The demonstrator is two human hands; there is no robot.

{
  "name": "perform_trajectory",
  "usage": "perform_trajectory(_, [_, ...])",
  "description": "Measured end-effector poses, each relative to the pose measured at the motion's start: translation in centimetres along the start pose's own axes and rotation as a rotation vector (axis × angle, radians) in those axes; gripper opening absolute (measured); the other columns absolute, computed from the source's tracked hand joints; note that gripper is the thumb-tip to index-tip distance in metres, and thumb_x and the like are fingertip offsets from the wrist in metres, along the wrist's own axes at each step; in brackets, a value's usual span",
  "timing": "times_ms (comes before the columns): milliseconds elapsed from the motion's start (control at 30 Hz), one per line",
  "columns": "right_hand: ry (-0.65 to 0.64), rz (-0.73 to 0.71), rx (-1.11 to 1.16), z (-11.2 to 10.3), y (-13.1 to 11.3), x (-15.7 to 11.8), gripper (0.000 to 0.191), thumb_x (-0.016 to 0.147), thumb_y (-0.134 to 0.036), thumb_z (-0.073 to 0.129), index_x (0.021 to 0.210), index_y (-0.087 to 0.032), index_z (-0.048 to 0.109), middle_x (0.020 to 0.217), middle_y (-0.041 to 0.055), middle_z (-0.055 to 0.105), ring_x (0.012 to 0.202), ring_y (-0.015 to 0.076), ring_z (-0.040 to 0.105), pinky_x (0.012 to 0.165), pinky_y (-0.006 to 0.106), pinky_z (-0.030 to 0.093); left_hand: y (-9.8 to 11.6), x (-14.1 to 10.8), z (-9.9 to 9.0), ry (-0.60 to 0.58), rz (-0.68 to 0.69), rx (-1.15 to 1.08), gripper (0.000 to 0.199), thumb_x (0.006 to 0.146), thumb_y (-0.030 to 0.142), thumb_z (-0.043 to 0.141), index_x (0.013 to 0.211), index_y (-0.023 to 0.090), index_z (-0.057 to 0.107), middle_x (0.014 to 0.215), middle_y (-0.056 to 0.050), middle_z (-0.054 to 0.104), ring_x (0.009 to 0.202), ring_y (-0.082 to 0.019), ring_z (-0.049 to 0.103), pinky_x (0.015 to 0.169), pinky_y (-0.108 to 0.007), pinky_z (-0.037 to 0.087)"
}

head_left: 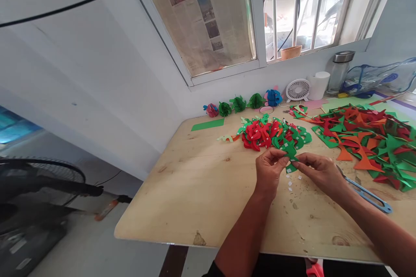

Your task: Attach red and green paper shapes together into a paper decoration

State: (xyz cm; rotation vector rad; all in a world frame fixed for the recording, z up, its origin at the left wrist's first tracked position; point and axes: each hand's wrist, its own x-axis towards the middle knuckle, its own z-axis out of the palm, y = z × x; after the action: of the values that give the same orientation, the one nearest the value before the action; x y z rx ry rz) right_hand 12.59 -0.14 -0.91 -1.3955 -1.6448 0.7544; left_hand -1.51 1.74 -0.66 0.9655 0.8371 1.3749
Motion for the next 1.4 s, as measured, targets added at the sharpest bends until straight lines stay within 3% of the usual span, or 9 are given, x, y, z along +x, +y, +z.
perform_trajectory(200, [-0.015, 0.009, 0.0, -0.02, -0.31, -0.06, 0.034, 0.076, -0.051, 0.055, 0.064, -0.019, 0.058, 0.053, -0.003, 0.046, 0.051, 0.0115, 0.041, 0.049, 0.024, 0.033, -0.3, -0.01, -0.18, 0.003, 0.037, 0.054, 0.013, 0.059, 0.019, 0.073, 0.067, 0.014, 0.064, 0.066, 0.001, 0.061, 0.064, -0.01, 0.054, 0.063, -0.022, 0.043])
perform_trajectory(533, [0.02, 0.005, -0.005, -0.09, -0.4, 0.0, 0.033, 0.075, -0.049, 0.056, 0.061, -0.019, 0.055, 0.051, -0.0035, 0.043, 0.049, 0.0109, 0.039, 0.047, 0.024, 0.03, -0.61, -0.12, -0.63, -0.061, 0.166, 0.211, 0.008, 0.066, 0.02, 0.069, 0.072, 0.016, 0.066, 0.083, -0.005, 0.067, 0.08, -0.015, 0.059, 0.071, -0.026, 0.044])
perform_trajectory(833, [0.013, -0.005, -0.015, -0.1, -0.13, -0.05, 0.035, 0.076, -0.051, 0.054, 0.063, -0.019, 0.057, 0.051, -0.0032, 0.044, 0.05, 0.0112, 0.039, 0.048, 0.023, 0.031, -0.58, -0.13, -0.54, -0.059, 0.233, 0.278, 0.007, 0.066, 0.02, 0.068, 0.071, 0.016, 0.064, 0.076, -0.003, 0.064, 0.075, -0.014, 0.057, 0.068, -0.026, 0.043])
perform_trajectory(1400, [0.051, -0.005, -0.05, -0.14, -0.08, -0.02, 0.038, 0.076, -0.056, 0.053, 0.063, -0.02, 0.058, 0.05, -0.0029, 0.045, 0.049, 0.0113, 0.04, 0.046, 0.024, 0.031, -0.45, -0.08, -0.46, -0.063, 0.158, 0.218, 0.012, 0.066, 0.024, 0.068, 0.071, 0.016, 0.061, 0.077, -0.003, 0.065, 0.07, -0.013, 0.057, 0.066, -0.025, 0.044])
